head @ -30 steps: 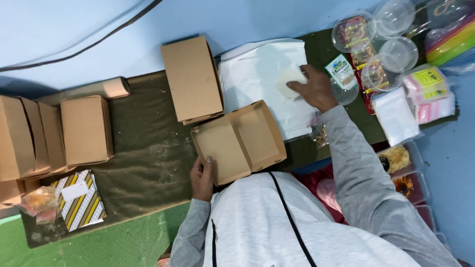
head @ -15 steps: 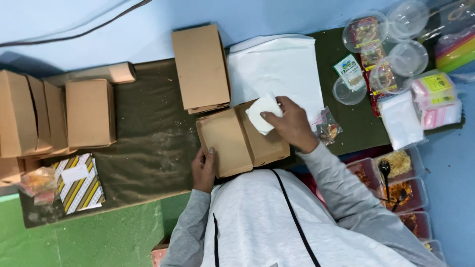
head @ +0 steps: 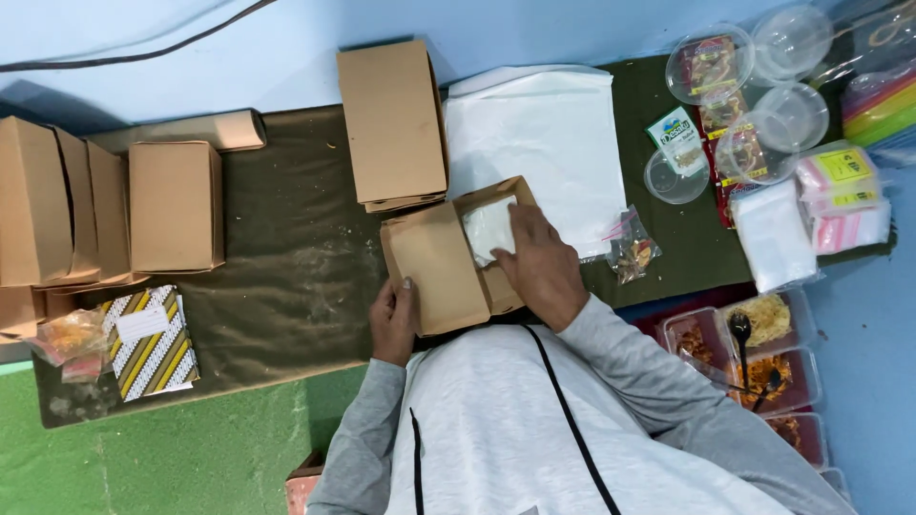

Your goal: Wrapping small containers in paper and placing them into cardboard boxes

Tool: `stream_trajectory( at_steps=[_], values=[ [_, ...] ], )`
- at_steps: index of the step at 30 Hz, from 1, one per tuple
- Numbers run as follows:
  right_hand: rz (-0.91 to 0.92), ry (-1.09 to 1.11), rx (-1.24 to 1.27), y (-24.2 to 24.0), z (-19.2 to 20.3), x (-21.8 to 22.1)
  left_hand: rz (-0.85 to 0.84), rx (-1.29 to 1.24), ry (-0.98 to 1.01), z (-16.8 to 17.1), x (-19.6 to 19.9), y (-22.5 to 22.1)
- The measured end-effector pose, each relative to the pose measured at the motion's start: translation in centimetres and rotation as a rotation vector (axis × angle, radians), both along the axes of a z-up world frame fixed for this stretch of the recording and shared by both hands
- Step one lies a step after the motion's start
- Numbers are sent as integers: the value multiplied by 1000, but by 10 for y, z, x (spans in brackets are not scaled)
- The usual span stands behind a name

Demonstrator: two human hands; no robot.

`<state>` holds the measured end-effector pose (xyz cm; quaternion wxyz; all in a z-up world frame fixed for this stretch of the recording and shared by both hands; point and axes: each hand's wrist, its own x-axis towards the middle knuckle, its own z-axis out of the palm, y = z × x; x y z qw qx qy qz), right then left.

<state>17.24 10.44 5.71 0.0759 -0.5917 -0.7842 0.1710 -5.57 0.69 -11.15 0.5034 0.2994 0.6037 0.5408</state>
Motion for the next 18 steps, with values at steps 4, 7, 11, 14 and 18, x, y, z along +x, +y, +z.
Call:
stream_trajectory(
  at_steps=[4, 7, 11, 14, 18],
  values=[
    [189, -97, -60, -4, -2, 4, 14, -18, -27, 22, 5, 1],
    [203, -213, 261, -4, -39, 2, -18, -26, -15, 34, 5, 5],
    [185, -243, 426, 3, -61, 3, -11, -29, -39, 33, 8, 4],
    [156, -253, 538, 6, -69, 0, -25, -15, -28, 36, 4, 7],
    [133, -318, 648, 12, -73, -2, -50, -44, -90, 26, 0, 8]
  ],
)
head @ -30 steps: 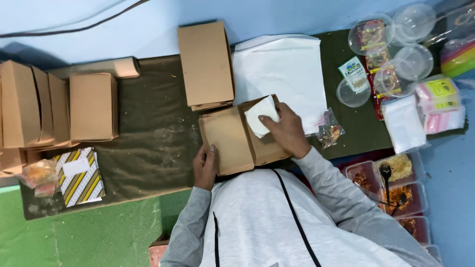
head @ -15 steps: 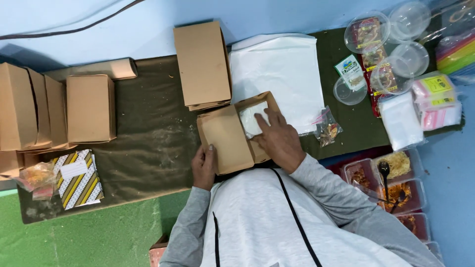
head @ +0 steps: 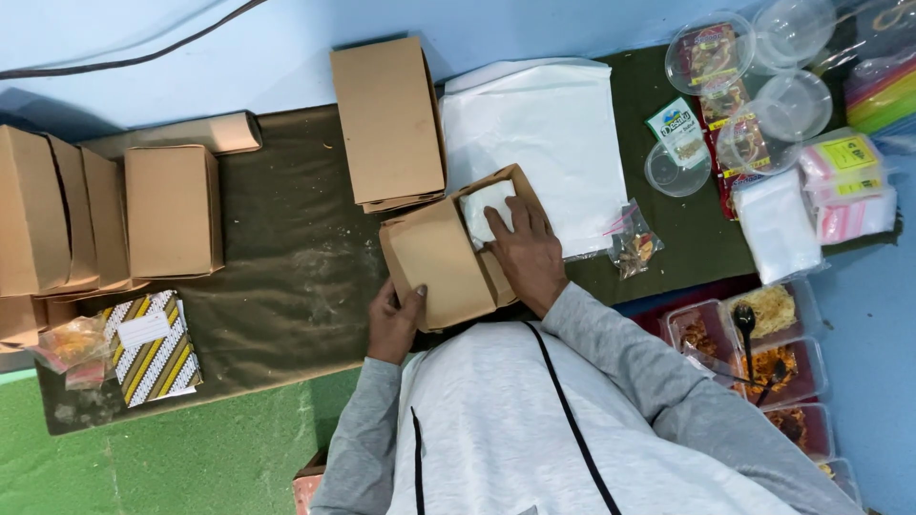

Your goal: Wrapping small containers in paper and placing them into cardboard boxes

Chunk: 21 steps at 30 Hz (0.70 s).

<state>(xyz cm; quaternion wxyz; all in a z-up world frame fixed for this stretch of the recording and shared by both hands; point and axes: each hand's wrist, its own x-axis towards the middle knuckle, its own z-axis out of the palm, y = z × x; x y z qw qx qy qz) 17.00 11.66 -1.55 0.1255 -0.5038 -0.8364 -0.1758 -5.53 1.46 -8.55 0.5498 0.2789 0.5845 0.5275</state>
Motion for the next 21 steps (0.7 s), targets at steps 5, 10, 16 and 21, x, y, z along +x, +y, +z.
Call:
stream_trajectory(
  at_steps=[5, 10, 16, 21],
  values=[
    [24, 12, 47, 5, -13, 5, 0, 3, -28, -3, -1, 2],
    [-18, -1, 14, -1, 1, 4, -33, 11, 46, -40, -10, -4],
    [57, 216, -99, -14, 60, 41, -56, 18, 105, -26, -9, -6],
    [-284, 243, -174, -7, 48, 136, -28, 14, 48, -7, -2, 1]
  ],
)
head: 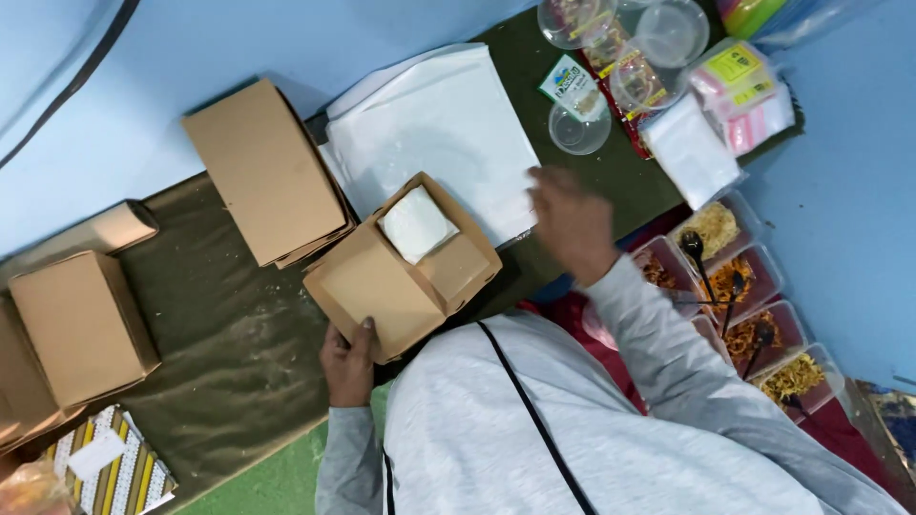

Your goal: Wrapping small containers in paper and placing them into cardboard boxes

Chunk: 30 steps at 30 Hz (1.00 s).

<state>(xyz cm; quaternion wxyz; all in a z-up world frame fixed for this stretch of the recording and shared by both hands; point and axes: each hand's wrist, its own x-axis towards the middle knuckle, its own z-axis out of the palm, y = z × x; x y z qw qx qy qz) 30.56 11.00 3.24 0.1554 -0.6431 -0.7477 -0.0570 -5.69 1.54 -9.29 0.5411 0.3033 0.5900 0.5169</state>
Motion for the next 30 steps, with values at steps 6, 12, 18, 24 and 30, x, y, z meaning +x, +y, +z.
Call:
stream_trajectory(
  at_steps=[6, 12, 18, 24, 30],
  values=[
    [-364, -51, -525, 20, -72, 97, 5, -24, 2, 8, 2, 0],
    [-276, 132, -542, 25, -86, 94, 9, -17, 41, 9, 1, 0],
    [-141, 344, -368, 24, -94, 94, -6, -8, 0, -5, -4, 0],
    [-118, 465, -339, 14, -98, 97, 18, 1, -26, -7, -4, -3],
    [-162, 441, -355, 19, -79, 78, -12, 8, 20, -7, -6, -2]
  ],
)
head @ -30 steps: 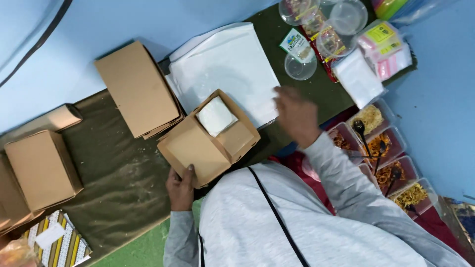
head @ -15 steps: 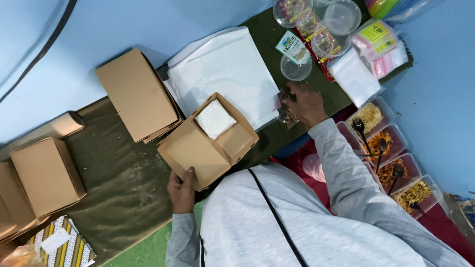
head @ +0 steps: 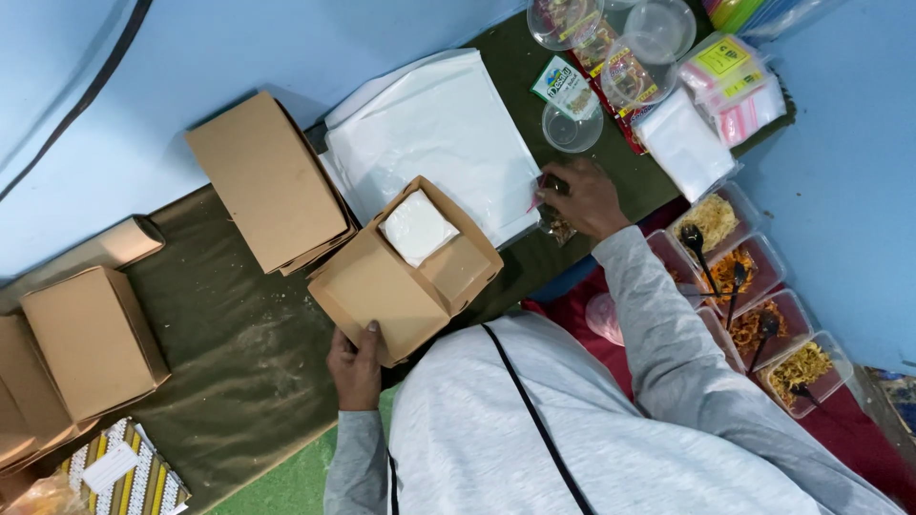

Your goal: Wrapping small containers in paper and placing them into cardboard boxes

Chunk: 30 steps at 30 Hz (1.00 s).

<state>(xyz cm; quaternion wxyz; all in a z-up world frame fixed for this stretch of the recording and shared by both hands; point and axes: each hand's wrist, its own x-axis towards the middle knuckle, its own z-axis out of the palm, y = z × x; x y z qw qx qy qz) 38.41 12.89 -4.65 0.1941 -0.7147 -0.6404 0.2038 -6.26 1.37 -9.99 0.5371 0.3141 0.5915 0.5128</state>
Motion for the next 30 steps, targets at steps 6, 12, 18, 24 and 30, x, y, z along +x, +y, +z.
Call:
stream_trajectory(
  at_steps=[6, 12, 18, 24, 30],
  values=[
    [-90, 87, 47, 4, -29, 10, -3, -9, 2, 15, 4, 2],
    [-173, 78, 89, -15, 7, 5, -23, 12, -3, 9, 3, 2],
    [-149, 273, 195, -26, 110, -57, -9, 29, 17, 9, 3, 0],
    [28, 357, -23, -31, 136, -157, -23, 41, 15, 16, 4, 2],
    [299, 154, -27, -29, 42, -173, -21, 50, 19, 36, 7, 5]
  ],
)
